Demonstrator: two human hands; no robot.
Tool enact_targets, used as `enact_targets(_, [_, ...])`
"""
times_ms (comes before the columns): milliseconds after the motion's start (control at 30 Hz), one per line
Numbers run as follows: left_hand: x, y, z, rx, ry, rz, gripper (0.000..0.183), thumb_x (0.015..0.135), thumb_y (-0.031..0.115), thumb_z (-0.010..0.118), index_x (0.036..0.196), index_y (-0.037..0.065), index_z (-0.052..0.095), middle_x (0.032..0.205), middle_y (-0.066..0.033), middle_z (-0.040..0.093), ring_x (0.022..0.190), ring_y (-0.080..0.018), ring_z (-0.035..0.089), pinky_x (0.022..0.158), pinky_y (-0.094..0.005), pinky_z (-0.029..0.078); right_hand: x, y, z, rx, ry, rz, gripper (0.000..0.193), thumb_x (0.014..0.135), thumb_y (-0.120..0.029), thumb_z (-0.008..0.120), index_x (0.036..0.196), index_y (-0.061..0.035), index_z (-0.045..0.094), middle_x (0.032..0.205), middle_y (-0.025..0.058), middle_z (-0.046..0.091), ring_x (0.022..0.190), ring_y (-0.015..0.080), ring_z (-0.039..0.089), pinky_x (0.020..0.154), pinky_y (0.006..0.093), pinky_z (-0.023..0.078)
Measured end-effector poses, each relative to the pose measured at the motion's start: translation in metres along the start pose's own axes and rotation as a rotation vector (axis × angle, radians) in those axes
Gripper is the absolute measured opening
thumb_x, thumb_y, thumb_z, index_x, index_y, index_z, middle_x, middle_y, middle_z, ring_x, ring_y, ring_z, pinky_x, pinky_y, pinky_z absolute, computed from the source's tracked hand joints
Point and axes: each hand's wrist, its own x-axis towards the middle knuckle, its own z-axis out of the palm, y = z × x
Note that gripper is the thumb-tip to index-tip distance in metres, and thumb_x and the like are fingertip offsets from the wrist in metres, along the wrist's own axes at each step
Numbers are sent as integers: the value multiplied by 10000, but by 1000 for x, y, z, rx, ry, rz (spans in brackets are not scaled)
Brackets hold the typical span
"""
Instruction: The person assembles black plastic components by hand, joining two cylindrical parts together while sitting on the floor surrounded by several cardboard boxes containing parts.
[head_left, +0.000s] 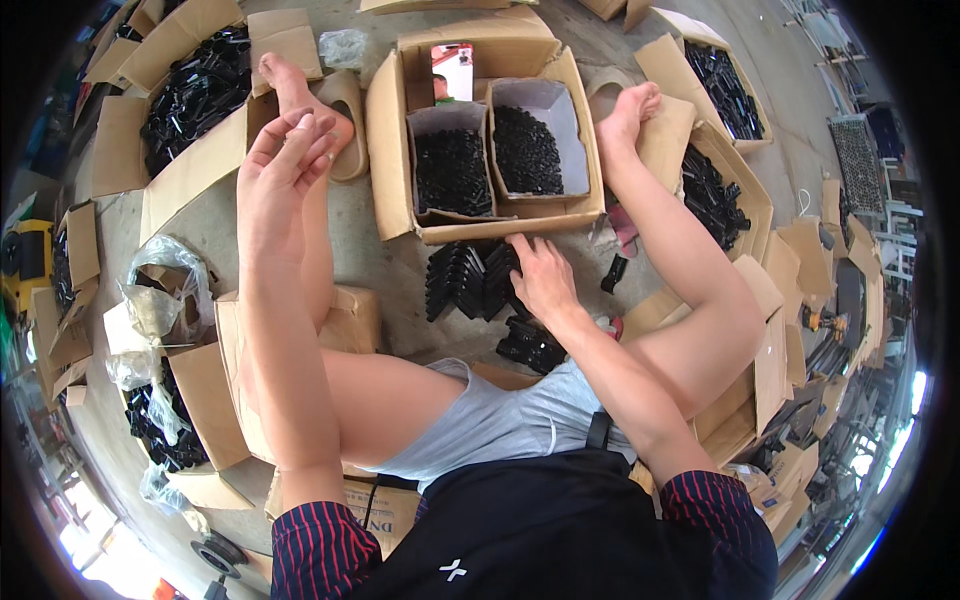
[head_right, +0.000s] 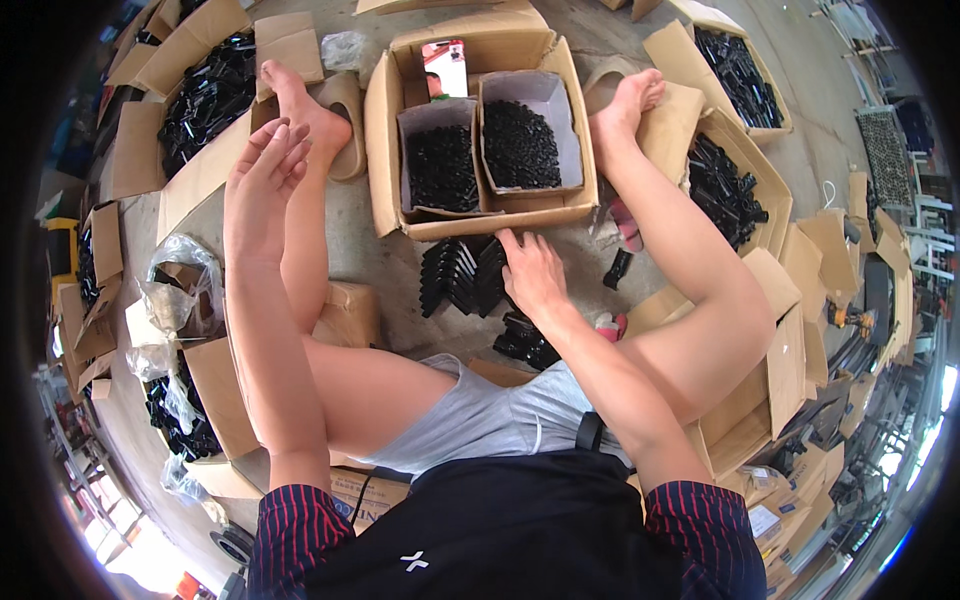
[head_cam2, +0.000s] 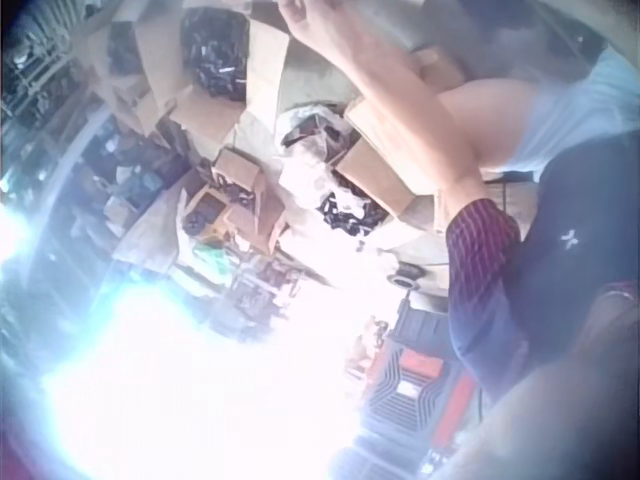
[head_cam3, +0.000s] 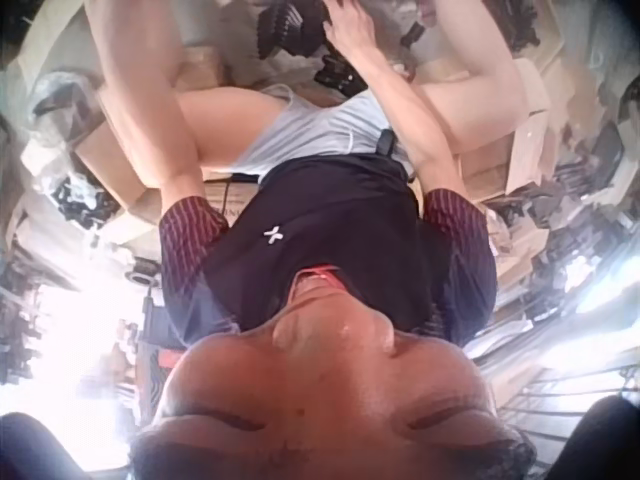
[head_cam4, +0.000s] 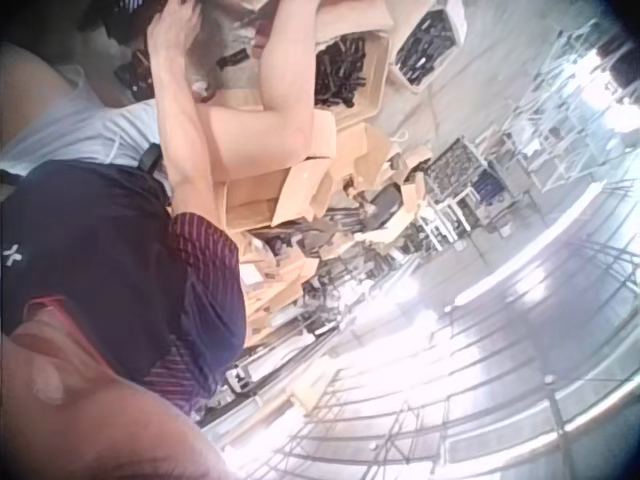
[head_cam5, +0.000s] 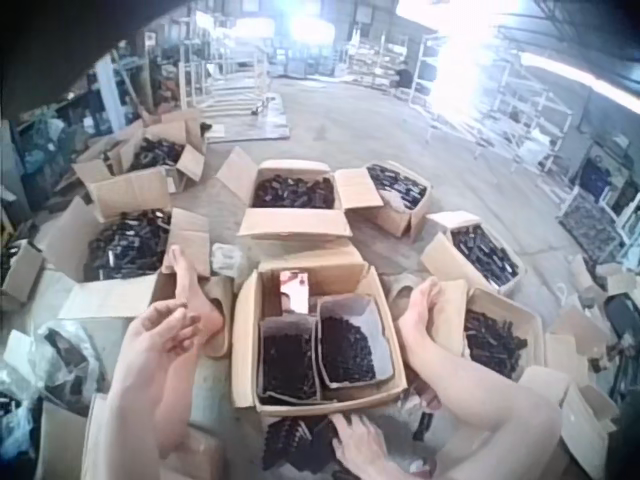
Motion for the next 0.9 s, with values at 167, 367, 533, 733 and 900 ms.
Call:
enact_targets(167, [5, -3, 1, -39, -5, -5, 294, 990, 198, 664, 1245, 65, 601, 1185, -77, 688, 1044, -110, 652, 890, -244, 492, -3, 10, 16, 108, 159, -62, 409, 807, -115, 765, 1174, -74, 589, 1107, 141, 621, 1091, 365, 612, 886, 462, 539])
enact_targets(367, [11, -17, -9, -12, -66, -38, 353, 980, 220, 681, 1287, 69, 590, 1227, -69, 689, 1085, -118, 653, 902, -239, 487, -42, -2, -47, 251, 472, 2, 223, 839, -138, 795, 986, -42, 656, 1046, 137, 651, 962, 336, 643, 834, 401, 531])
enact_targets(533, [20, -25, -7, -24, -65, -65, 407, 974, 221, 685, 1331, 62, 573, 1245, -63, 689, 1089, -109, 650, 914, -252, 479, -158, 65, -138, 295, 925, 20, 196, 1026, -198, 544, 922, -40, 596, 849, 57, 581, 728, 163, 503, 658, 301, 430])
enact_targets(733, [41, -56, -35, 47, -37, -102, 426, 972, 228, 687, 1351, 66, 579, 1267, -21, 665, 1132, -111, 620, 938, -246, 452, -269, 124, -208, -135, 852, 1037, 377, 1063, -288, 470, 915, 33, 602, 870, 154, 629, 735, 224, 551, 689, 367, 451])
enact_targets(900, [46, -77, -19, 68, -101, -136, 330, 997, 269, 665, 1279, 115, 593, 1262, -36, 673, 1098, -92, 629, 924, -247, 460, -327, 213, -156, -202, 809, 916, 311, 940, -231, 676, 1096, 37, 660, 1023, 237, 702, 996, 362, 674, 881, 416, 511])
